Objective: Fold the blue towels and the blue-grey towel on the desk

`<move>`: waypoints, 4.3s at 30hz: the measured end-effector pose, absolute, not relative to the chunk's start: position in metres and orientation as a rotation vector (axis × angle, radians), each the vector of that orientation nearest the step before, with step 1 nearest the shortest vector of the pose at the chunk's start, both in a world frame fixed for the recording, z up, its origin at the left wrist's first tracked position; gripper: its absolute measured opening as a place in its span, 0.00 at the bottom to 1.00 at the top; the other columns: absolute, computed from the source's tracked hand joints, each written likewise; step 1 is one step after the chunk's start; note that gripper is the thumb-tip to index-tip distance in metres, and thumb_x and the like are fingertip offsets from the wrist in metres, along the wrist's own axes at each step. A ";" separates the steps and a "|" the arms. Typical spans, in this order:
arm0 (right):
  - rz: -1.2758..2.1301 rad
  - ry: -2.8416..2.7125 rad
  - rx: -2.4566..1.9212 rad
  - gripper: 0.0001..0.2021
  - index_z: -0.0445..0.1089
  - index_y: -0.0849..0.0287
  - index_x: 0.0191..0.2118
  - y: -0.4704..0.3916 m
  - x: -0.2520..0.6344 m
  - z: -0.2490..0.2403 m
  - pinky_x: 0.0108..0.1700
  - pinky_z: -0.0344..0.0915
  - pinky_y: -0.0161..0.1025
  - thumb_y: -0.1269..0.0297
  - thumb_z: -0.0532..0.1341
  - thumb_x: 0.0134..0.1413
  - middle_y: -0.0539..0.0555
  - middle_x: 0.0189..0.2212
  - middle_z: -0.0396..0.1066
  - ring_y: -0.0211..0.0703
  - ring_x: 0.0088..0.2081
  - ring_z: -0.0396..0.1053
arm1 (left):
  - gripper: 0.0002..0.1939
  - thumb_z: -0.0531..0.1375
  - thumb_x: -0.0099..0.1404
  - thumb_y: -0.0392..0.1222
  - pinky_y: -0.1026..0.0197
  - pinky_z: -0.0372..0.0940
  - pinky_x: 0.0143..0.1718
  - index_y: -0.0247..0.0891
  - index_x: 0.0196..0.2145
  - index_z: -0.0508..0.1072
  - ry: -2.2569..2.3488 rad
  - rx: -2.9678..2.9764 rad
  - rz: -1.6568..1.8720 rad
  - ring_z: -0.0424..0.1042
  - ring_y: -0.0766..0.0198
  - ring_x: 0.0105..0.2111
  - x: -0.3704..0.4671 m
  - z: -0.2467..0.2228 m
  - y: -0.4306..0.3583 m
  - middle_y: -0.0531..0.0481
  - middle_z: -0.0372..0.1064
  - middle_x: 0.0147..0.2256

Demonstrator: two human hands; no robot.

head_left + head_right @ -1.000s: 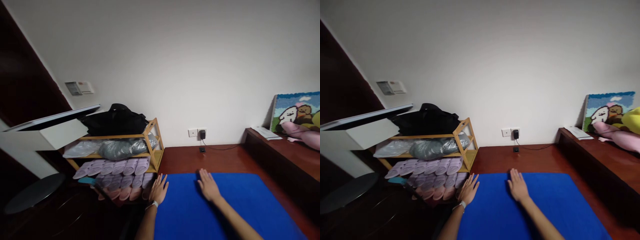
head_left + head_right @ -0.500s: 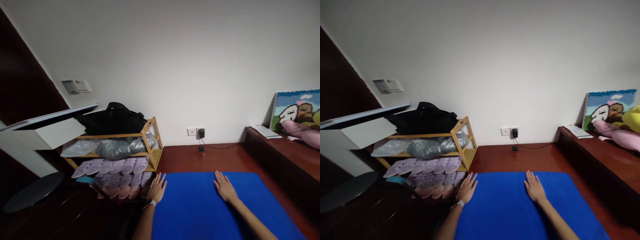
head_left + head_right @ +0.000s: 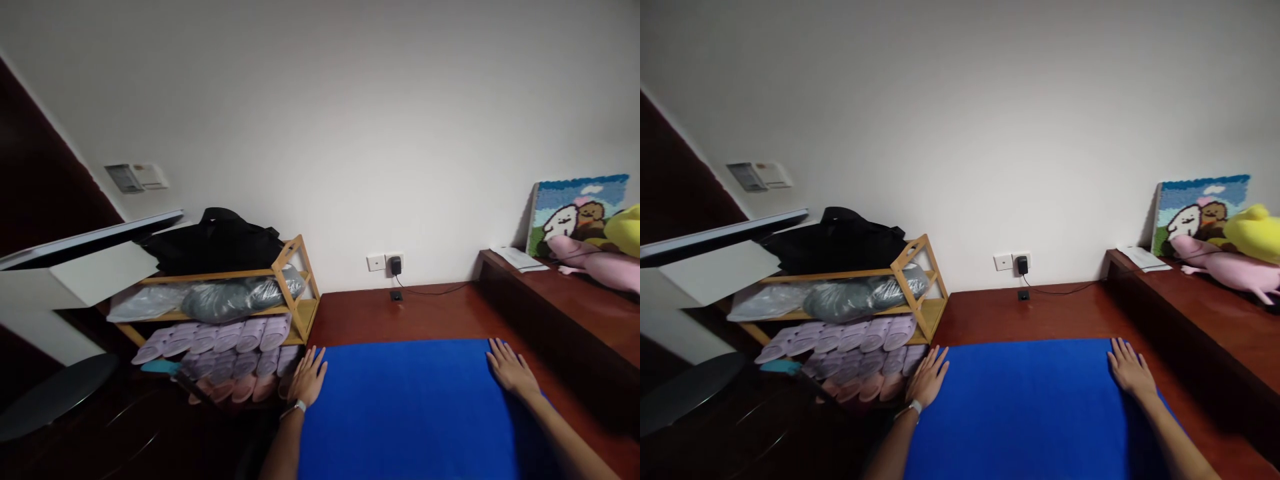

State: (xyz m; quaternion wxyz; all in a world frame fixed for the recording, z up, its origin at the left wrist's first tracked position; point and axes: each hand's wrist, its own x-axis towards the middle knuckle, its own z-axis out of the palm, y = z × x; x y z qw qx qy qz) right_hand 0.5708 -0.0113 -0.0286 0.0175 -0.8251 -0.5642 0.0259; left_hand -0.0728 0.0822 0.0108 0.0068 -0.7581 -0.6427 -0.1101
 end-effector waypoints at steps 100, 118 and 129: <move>0.001 -1.926 -1.974 0.37 0.59 0.61 0.73 -0.098 0.402 0.001 0.74 0.49 0.58 0.45 0.39 0.71 0.59 0.73 0.56 0.56 0.74 0.50 | 0.30 0.44 0.79 0.55 0.42 0.49 0.74 0.49 0.74 0.54 -1.956 -2.501 -0.476 0.46 0.53 0.75 -0.098 0.024 -0.045 0.49 0.46 0.75; 0.320 -2.096 -2.001 0.35 0.50 0.62 0.76 0.010 0.320 0.014 0.76 0.39 0.57 0.49 0.42 0.71 0.59 0.75 0.46 0.53 0.76 0.42 | 0.31 0.47 0.78 0.59 0.40 0.47 0.74 0.48 0.73 0.57 -1.896 -2.495 -0.330 0.49 0.51 0.74 -0.058 0.010 0.059 0.46 0.50 0.75; 0.206 -1.646 -2.190 0.40 0.63 0.47 0.71 -0.010 0.585 -0.023 0.70 0.51 0.65 0.36 0.38 0.62 0.56 0.69 0.65 0.66 0.73 0.52 | 0.31 0.47 0.77 0.59 0.41 0.49 0.73 0.50 0.72 0.59 -1.878 -2.473 -0.352 0.52 0.50 0.74 -0.058 0.011 0.063 0.47 0.53 0.74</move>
